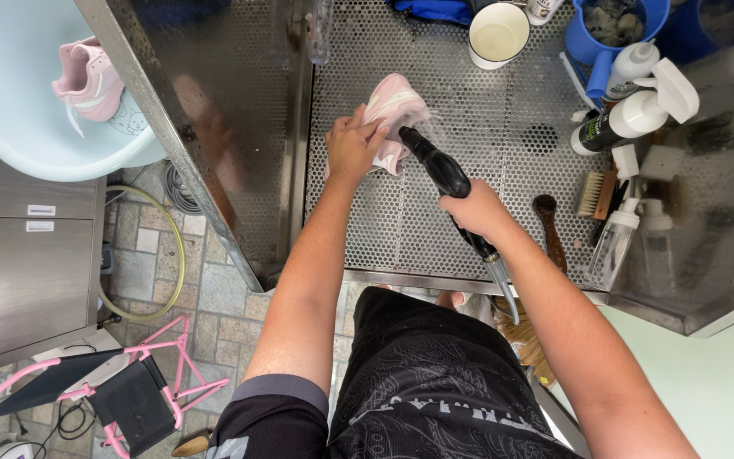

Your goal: The person cleans a pink sneaker using a handheld steam cleaner and a white cloth. They systematically direct steam onto the shoe's surface and wipe away moisture and dirt with the cloth, rotating the shoe to access different areas. The process involves repeated steaming and wiping motions to clean the upper and sole of the sneaker.

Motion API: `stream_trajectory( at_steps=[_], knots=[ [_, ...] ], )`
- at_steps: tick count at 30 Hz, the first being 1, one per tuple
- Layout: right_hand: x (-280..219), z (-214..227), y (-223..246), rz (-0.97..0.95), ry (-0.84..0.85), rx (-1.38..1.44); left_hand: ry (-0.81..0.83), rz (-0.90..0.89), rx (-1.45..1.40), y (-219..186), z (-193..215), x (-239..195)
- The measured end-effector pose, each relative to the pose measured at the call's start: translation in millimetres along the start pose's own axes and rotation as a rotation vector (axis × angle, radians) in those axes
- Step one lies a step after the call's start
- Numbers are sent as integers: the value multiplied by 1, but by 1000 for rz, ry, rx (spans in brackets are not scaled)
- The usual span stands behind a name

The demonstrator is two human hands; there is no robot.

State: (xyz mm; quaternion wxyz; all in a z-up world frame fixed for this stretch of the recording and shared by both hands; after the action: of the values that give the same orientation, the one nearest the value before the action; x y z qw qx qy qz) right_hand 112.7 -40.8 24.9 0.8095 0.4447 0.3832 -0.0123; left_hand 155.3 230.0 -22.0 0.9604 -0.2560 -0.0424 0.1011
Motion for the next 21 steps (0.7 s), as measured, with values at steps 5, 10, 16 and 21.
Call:
stream_trajectory(
  at_steps=[5, 10, 16, 21],
  knots=[
    [3, -2, -5, 12, -2, 64, -28, -17, 15, 2, -3, -1],
    [6, -2, -14, 13, 9, 72, -6, -2, 19, -1, -6, 0],
    [-4, 3, -28, 56, 25, 52, 55, 8, -2, -20, 18, -5],
    [-25, 22, -72, 66, -63, -83, 157, 108, -21, -37, 23, -8]
  ],
)
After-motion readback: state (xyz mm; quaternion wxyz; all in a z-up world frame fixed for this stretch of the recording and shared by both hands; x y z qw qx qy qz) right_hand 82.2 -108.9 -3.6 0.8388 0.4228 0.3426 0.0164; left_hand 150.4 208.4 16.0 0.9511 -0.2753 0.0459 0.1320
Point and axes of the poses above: each hand's wrist, its own x-axis towards the middle knuckle, its own z-axis out of the back of the hand, y = z × x, the point moved 8 cm from there along x, towards the middle knuckle, and after that the axes turned 3 degrees about y, right-handed, at the moved point
